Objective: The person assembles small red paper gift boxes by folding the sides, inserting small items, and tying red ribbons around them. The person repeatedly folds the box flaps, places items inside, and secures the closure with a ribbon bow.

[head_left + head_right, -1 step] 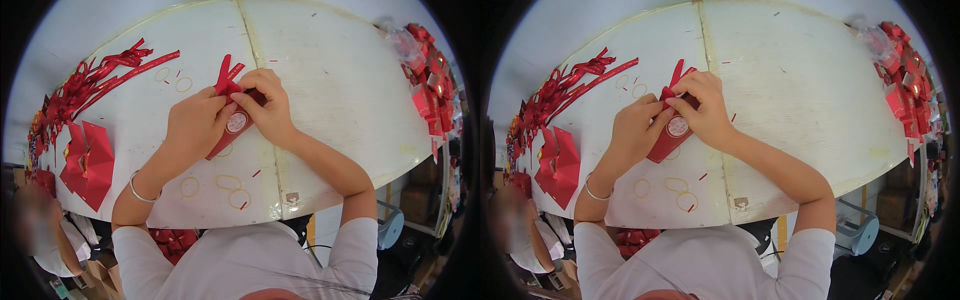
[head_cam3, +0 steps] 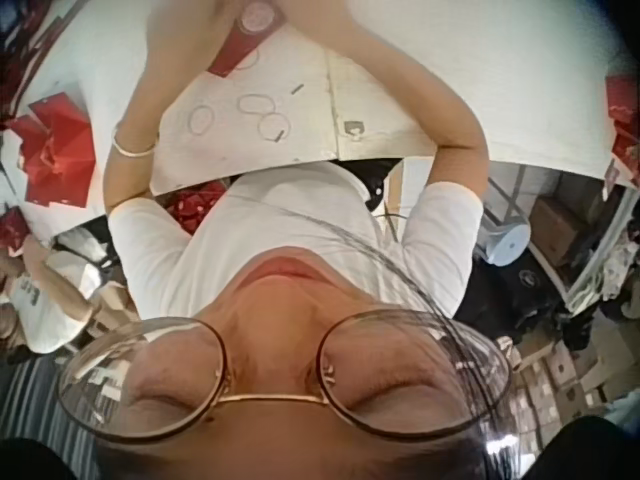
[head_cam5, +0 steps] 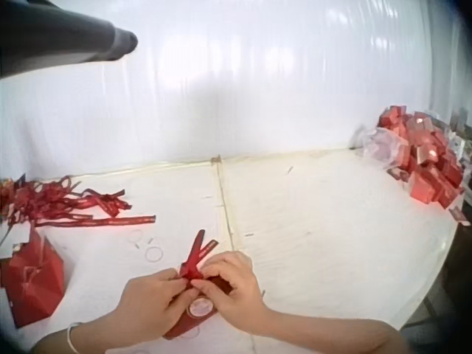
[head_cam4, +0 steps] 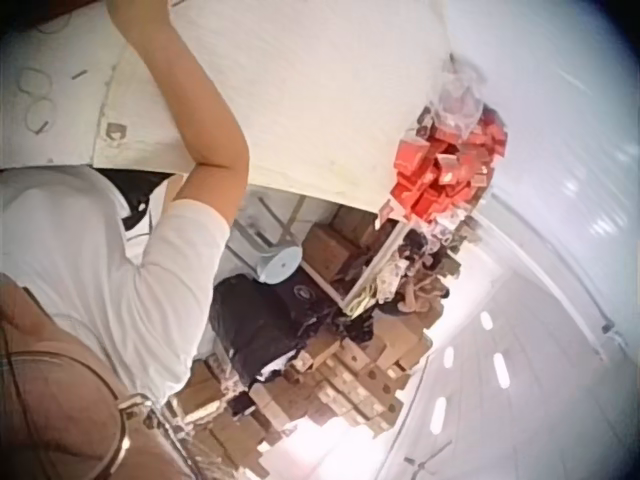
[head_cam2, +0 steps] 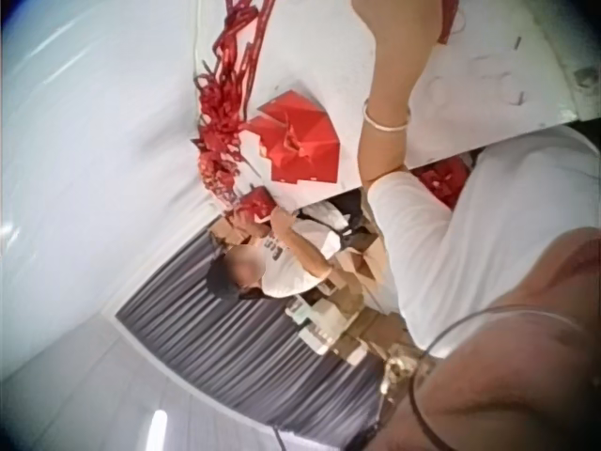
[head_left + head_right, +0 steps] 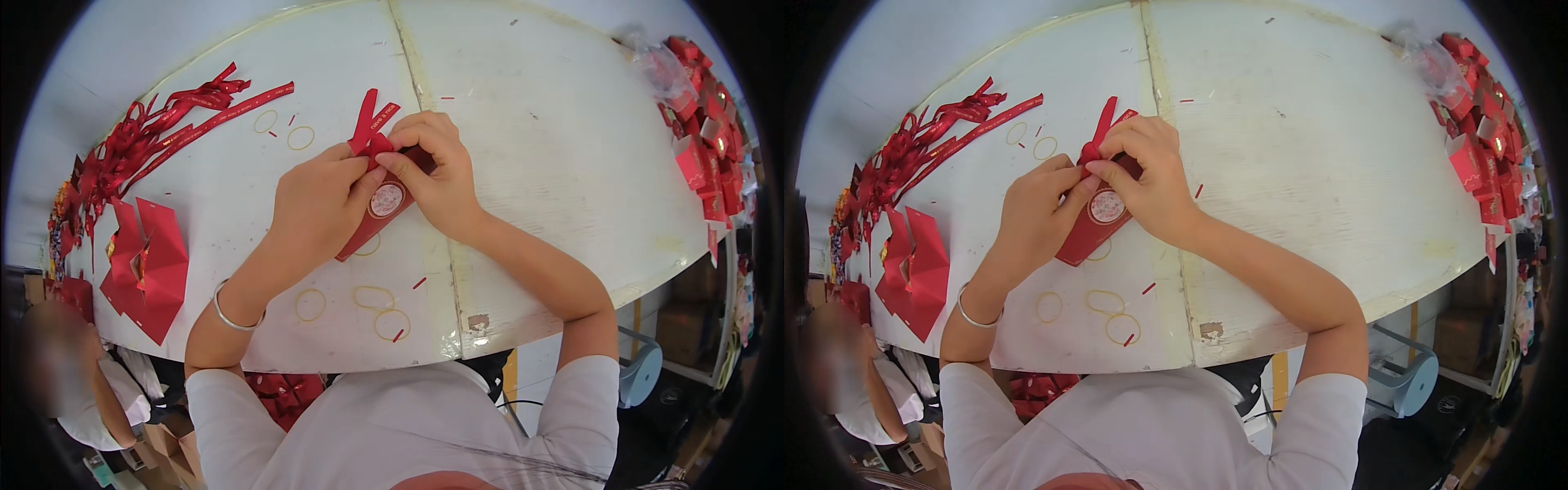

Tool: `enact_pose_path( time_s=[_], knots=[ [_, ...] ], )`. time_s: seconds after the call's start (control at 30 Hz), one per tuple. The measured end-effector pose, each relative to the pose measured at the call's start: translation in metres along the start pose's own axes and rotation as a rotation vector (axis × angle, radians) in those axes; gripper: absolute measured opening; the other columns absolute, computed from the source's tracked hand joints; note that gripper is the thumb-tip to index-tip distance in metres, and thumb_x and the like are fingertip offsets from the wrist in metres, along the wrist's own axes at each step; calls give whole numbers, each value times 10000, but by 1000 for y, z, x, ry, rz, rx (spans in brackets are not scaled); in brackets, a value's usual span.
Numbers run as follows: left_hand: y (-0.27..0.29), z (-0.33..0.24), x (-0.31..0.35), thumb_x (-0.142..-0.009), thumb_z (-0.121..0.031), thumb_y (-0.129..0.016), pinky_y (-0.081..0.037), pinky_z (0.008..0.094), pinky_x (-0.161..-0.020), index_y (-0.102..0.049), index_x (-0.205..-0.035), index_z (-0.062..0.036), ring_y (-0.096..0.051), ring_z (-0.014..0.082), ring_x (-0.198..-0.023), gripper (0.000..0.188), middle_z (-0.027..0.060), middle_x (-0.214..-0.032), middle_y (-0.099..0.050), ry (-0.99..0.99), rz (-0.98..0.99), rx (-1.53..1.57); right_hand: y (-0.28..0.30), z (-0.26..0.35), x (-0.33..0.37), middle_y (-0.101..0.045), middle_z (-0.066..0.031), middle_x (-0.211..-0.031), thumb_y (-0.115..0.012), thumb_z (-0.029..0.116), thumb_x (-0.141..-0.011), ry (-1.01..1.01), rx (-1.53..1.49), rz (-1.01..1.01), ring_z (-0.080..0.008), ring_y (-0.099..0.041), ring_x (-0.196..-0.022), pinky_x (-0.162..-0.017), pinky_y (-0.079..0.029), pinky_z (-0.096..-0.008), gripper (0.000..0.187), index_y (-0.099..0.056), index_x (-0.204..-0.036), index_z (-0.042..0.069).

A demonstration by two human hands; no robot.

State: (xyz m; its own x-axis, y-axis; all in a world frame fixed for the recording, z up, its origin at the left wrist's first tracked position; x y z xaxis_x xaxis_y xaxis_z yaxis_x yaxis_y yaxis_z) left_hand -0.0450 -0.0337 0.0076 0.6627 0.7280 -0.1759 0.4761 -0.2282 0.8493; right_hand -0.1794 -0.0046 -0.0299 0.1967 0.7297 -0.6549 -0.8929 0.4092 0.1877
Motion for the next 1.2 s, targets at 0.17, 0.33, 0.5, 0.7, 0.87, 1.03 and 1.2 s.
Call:
enact_pose_path(
  time_s=[0.17,0.33,0.5,0.7,0.87,1.03,1.2],
  knots=[
    [-3,10,-1,-875,-162,-559,-378,344,-545,-628,-859,24,-494,237,-607,199,106,-705,-528,31,-39,203,3,-5,1,-579,-34,-842,-658,15,-744,-47,-139,-40,-221,-487,-840,-797,-364,-330,103,-573,-787,55],
    [-2,12,-3,-854,-105,-587,-366,320,-541,-613,-840,52,-463,215,-599,160,111,-699,-512,8,-62,314,2,-5,5,-558,-52,-920,-674,52,-734,-262,-455,-104,-233,-485,-839,-792,-375,-329,118,-564,-774,60],
    [-2,12,-4,-810,-67,-619,-396,306,-524,-594,-772,47,-491,210,-588,123,98,-727,-540,-81,-103,237,7,6,1,-545,-54,-934,-700,55,-689,121,71,30,-239,-487,-845,-747,-395,-341,153,-597,-802,55],
    [7,15,-13,-711,-49,-676,-421,305,-477,-620,-724,-32,-533,202,-593,60,33,-748,-571,-528,-337,-206,-2,3,-8,-546,-48,-921,-683,51,-708,-122,-122,13,-224,-478,-883,-755,-392,-332,132,-623,-826,46],
    [8,17,-11,-680,-48,-690,-406,283,-460,-625,-745,-51,-525,171,-589,92,12,-770,-586,-673,-413,-196,1,0,4,-545,-50,-921,-647,38,-741,-148,-145,-50,-220,-461,-891,-771,-379,-325,104,-596,-831,44],
    [6,19,-9,-660,-40,-663,-392,264,-451,-609,-754,-58,-495,158,-579,111,17,-836,-593,-710,-480,-185,2,2,12,-541,-51,-924,-614,11,-753,-69,-107,-65,-227,-446,-888,-788,-361,-327,117,-562,-853,39],
    [-11,-1,4,-631,-29,-627,-399,260,-464,-598,-784,-60,-467,154,-564,158,26,-919,-597,-617,-622,-459,-4,-3,10,-543,-56,-895,-608,-2,-727,36,-27,-133,-234,-451,-857,-763,-356,-332,133,-565,-845,43]
  ],
)
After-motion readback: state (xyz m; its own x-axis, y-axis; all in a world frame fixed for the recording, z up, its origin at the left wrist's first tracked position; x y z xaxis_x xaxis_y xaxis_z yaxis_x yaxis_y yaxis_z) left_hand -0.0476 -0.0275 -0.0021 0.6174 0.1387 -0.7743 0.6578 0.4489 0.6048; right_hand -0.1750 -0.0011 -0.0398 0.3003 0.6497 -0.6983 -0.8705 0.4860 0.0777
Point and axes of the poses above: each hand's wrist, its own x-axis away from the middle knuckle, its own y-axis out of the back of the hand, z = x × y, the point moved 4 cm from there along -x, towards the middle knuckle
